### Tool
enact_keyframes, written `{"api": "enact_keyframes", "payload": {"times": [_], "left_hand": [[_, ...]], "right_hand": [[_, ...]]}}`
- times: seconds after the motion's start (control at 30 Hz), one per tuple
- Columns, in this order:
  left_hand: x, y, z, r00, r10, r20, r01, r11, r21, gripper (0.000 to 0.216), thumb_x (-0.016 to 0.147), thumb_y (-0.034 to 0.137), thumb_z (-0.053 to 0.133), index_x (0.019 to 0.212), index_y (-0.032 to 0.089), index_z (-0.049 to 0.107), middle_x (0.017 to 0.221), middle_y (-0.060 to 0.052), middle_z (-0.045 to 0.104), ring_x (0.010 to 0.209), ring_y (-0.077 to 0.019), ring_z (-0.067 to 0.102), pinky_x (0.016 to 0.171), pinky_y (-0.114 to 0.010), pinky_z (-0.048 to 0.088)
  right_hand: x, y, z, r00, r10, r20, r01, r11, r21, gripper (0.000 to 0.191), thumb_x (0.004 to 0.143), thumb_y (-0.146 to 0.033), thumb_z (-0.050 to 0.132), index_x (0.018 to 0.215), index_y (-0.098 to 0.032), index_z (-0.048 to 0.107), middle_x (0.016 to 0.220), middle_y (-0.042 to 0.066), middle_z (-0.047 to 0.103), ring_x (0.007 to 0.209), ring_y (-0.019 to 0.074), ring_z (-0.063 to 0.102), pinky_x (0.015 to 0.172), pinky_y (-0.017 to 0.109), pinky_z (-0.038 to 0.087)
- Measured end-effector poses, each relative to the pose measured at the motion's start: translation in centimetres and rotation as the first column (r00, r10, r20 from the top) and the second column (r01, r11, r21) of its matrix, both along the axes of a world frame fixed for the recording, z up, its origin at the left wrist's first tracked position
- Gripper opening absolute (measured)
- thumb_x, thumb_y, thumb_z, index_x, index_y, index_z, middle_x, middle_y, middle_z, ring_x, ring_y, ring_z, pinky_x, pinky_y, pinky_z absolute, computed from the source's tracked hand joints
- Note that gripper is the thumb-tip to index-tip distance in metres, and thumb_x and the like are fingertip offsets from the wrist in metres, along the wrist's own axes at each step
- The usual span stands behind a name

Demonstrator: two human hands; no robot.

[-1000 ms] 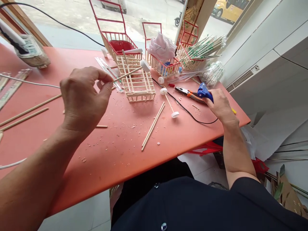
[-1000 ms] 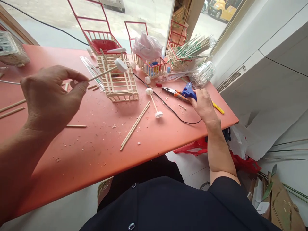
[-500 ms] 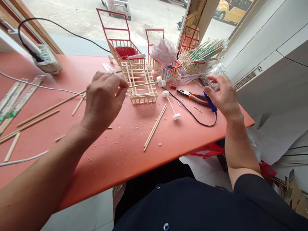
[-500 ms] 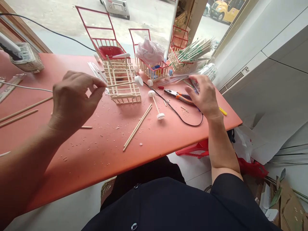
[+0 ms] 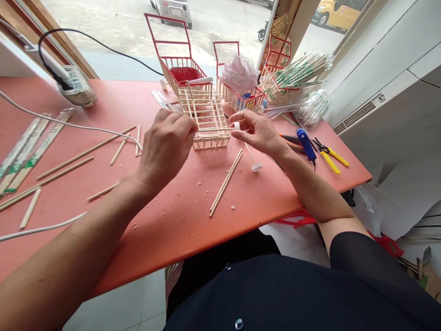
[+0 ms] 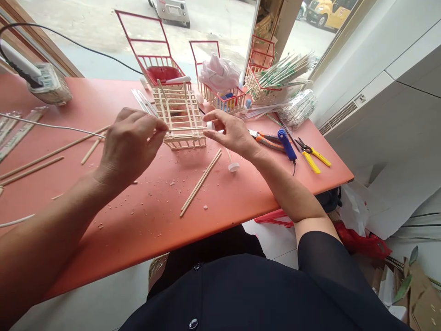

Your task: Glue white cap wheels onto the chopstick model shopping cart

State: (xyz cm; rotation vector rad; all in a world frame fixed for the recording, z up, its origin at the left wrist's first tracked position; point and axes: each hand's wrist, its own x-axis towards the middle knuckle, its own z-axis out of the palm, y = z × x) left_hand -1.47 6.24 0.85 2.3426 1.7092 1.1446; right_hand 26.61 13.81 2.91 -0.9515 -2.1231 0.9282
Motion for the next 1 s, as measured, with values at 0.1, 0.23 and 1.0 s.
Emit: {"api": "enact_keyframes", "payload": {"times": [0.1, 0.23, 1.0], "left_hand": [[-0.1, 0.0, -0.1, 1.0, 0.01, 0.004, -0.01, 1.0, -0.007, 0.024, 0.109, 0.035, 0.05, 0.093, 0.031, 0.067, 0.107, -0.009, 0.078, 0.125, -0.0344, 0.071, 0.102, -0.054, 0.061], [-0.2, -0.2, 0.4, 1.0, 0.018, 0.014, -0.017, 1.0, -0.015, 0.022, 0.108, 0.038, 0.052, 0.098, 0.03, 0.07, 0.104, -0.006, 0.078, 0.124, -0.0323, 0.069, 0.107, -0.055, 0.059], [-1.4, -1.2, 0.0, 0.982, 0.033, 0.188, -0.02, 0.997, -0.07, 0.023, 0.095, 0.043, 0.073, 0.112, 0.029, 0.08, 0.118, -0.004, 0.083, 0.089, -0.0203, 0.079, 0.088, -0.037, 0.071]], "right_hand": [[-0.3, 0.0, -0.4, 0.999, 0.0, -0.04, 0.0, 1.0, -0.01, 0.072, 0.083, -0.089, 0.085, 0.115, -0.026, 0.075, 0.11, 0.005, 0.076, 0.096, 0.0208, 0.068, 0.098, 0.04, 0.062], [-0.7, 0.2, -0.9, 0.998, -0.024, -0.056, 0.024, 1.0, -0.012, 0.078, 0.078, -0.095, 0.085, 0.113, -0.026, 0.075, 0.102, 0.002, 0.071, 0.094, 0.0202, 0.065, 0.093, 0.037, 0.062], [-0.5, 0.5, -2.8, 0.97, -0.038, -0.241, 0.005, 0.991, -0.137, 0.078, 0.071, -0.086, 0.097, 0.116, -0.025, 0.075, 0.124, 0.009, 0.08, 0.121, 0.0271, 0.078, 0.114, 0.045, 0.067]]}}
